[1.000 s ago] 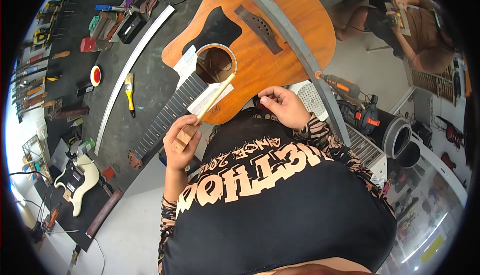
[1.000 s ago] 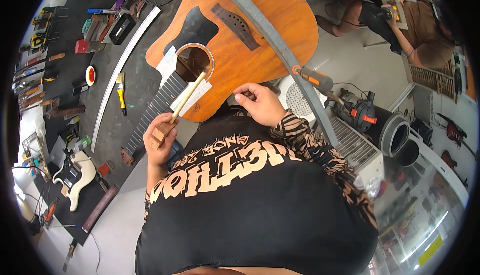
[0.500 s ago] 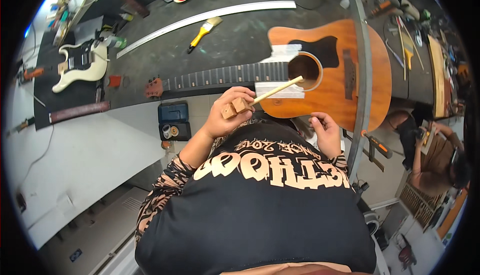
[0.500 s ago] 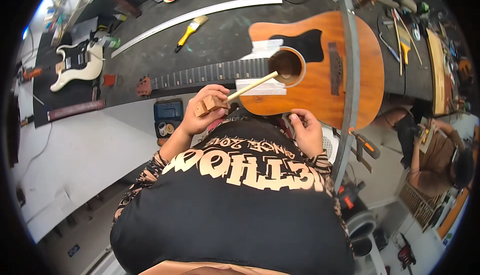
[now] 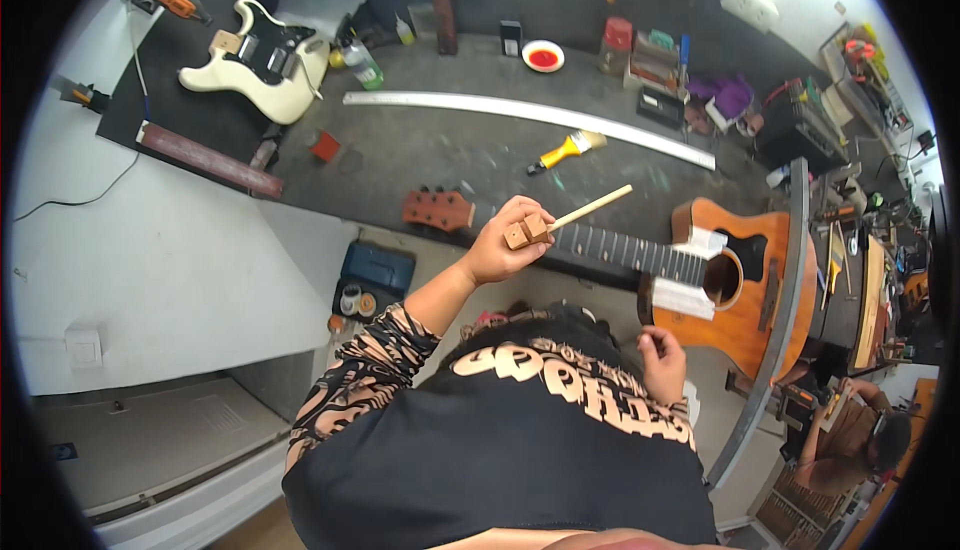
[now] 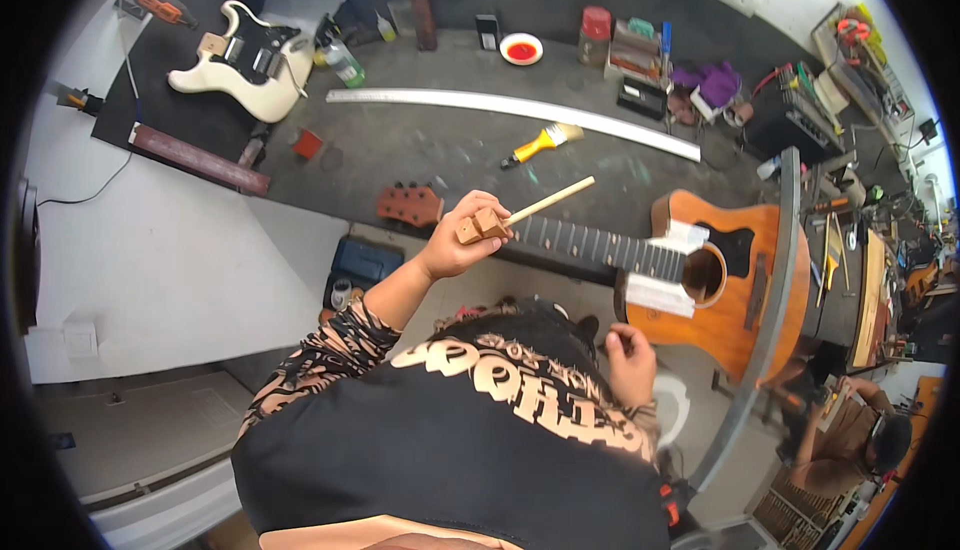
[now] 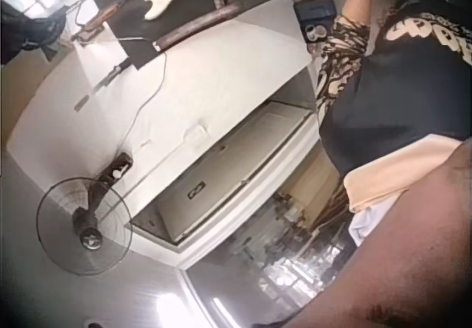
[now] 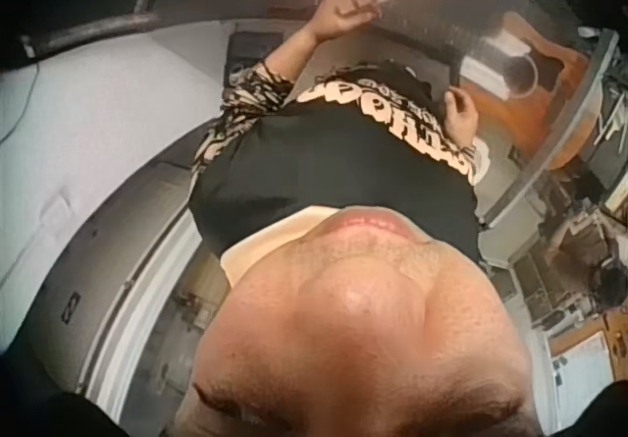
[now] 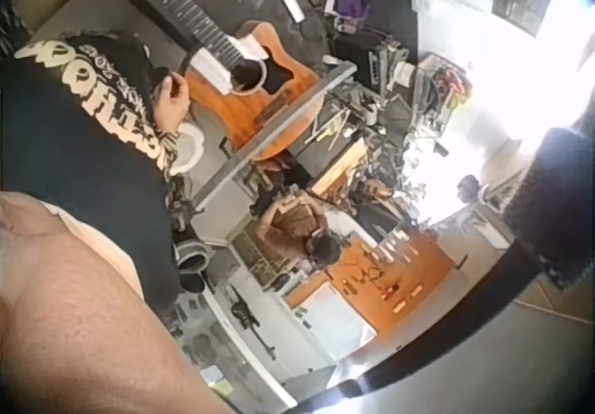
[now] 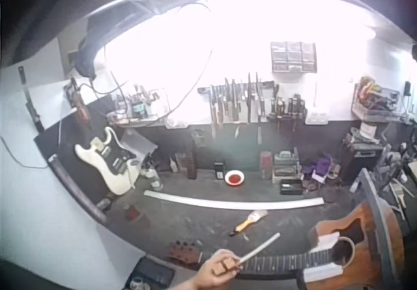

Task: The person inserts a wooden handle into a wooden block, uses a small tool to tighten a screw, and holds the assembly up to a guitar on the bench.

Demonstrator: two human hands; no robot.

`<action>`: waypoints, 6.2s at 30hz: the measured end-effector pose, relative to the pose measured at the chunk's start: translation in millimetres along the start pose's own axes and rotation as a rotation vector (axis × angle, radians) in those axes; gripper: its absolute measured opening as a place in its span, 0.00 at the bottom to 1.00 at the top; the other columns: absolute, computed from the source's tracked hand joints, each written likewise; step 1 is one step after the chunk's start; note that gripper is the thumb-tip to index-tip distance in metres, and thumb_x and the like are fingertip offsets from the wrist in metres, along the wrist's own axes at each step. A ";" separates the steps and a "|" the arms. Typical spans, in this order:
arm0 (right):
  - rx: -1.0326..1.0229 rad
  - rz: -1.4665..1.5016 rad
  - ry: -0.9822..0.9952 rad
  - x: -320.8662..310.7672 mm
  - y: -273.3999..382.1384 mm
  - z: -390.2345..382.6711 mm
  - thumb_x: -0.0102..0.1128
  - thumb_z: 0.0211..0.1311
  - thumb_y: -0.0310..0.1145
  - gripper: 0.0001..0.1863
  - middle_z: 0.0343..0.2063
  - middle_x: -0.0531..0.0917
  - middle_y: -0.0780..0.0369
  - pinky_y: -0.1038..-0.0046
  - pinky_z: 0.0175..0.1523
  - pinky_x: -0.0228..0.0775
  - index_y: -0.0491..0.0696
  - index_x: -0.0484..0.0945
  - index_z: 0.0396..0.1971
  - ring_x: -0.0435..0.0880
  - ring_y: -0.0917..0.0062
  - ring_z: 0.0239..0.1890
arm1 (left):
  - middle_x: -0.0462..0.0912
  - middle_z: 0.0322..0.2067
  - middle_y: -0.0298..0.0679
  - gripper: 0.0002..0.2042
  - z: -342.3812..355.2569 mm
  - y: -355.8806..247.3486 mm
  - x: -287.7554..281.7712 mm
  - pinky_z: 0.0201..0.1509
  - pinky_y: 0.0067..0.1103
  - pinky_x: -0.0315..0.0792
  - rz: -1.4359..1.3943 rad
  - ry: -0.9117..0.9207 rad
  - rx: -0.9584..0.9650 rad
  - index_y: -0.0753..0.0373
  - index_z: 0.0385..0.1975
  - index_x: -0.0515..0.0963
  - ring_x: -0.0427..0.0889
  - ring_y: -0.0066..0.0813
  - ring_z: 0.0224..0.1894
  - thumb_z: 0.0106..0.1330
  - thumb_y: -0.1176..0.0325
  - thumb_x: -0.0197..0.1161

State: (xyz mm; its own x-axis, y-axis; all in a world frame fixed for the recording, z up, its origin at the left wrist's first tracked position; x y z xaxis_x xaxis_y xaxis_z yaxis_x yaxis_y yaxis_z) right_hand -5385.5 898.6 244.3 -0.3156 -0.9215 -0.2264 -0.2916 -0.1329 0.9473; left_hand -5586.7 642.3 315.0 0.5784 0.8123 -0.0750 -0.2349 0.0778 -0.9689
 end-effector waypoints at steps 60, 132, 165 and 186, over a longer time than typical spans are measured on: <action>0.770 -0.090 -0.744 -246.3 -306.5 -441.8 0.60 0.57 0.41 0.18 0.35 0.84 0.55 0.68 0.48 0.73 0.43 0.80 0.40 0.83 0.65 0.40 | 0.74 0.44 0.45 0.18 -149.4 68.1 357.0 0.44 0.31 0.73 0.744 0.781 0.087 0.61 0.45 0.75 0.78 0.41 0.43 0.55 0.71 0.67; 0.553 -1.505 -0.448 -936.7 -37.2 96.3 0.63 0.49 0.38 0.24 0.41 0.82 0.49 0.62 0.50 0.73 0.44 0.76 0.47 0.81 0.60 0.46 | 0.81 0.40 0.46 0.19 -359.4 164.1 265.0 0.39 0.30 0.75 0.895 -0.175 -0.897 0.65 0.48 0.74 0.81 0.38 0.35 0.59 0.65 0.65; 0.752 -1.868 0.072 -1237.1 -131.7 400.8 0.66 0.49 0.35 0.18 0.39 0.84 0.55 0.66 0.44 0.76 0.47 0.83 0.42 0.84 0.70 0.42 | 0.77 0.41 0.57 0.23 -150.7 -207.7 357.5 0.48 0.39 0.72 1.656 -0.901 -0.668 0.74 0.49 0.73 0.78 0.49 0.41 0.59 0.63 0.65; -0.099 0.522 0.039 -1420.4 -224.4 548.6 0.50 0.69 0.38 0.27 0.61 0.65 0.61 0.73 0.58 0.64 0.56 0.59 0.66 0.69 0.76 0.58 | 0.76 0.46 0.50 0.21 254.3 -294.9 539.4 0.42 0.30 0.77 1.631 -0.554 -0.020 0.63 0.49 0.77 0.77 0.44 0.43 0.58 0.63 0.70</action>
State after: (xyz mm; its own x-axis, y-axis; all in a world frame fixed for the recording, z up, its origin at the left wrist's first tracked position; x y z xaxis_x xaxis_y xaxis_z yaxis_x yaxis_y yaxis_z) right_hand -5367.2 2437.5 228.9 -0.3615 -0.8868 0.2880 -0.0177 0.3154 0.9488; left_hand -5404.1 1204.5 620.2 -0.5466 0.1274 -0.8276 -0.2491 -0.9683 0.0155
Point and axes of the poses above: each hand's wrist, its own z-axis towards the middle knuckle, its own x-axis out of the palm, y = z × x, the point moved 10 cm from there along z, towards the middle knuckle
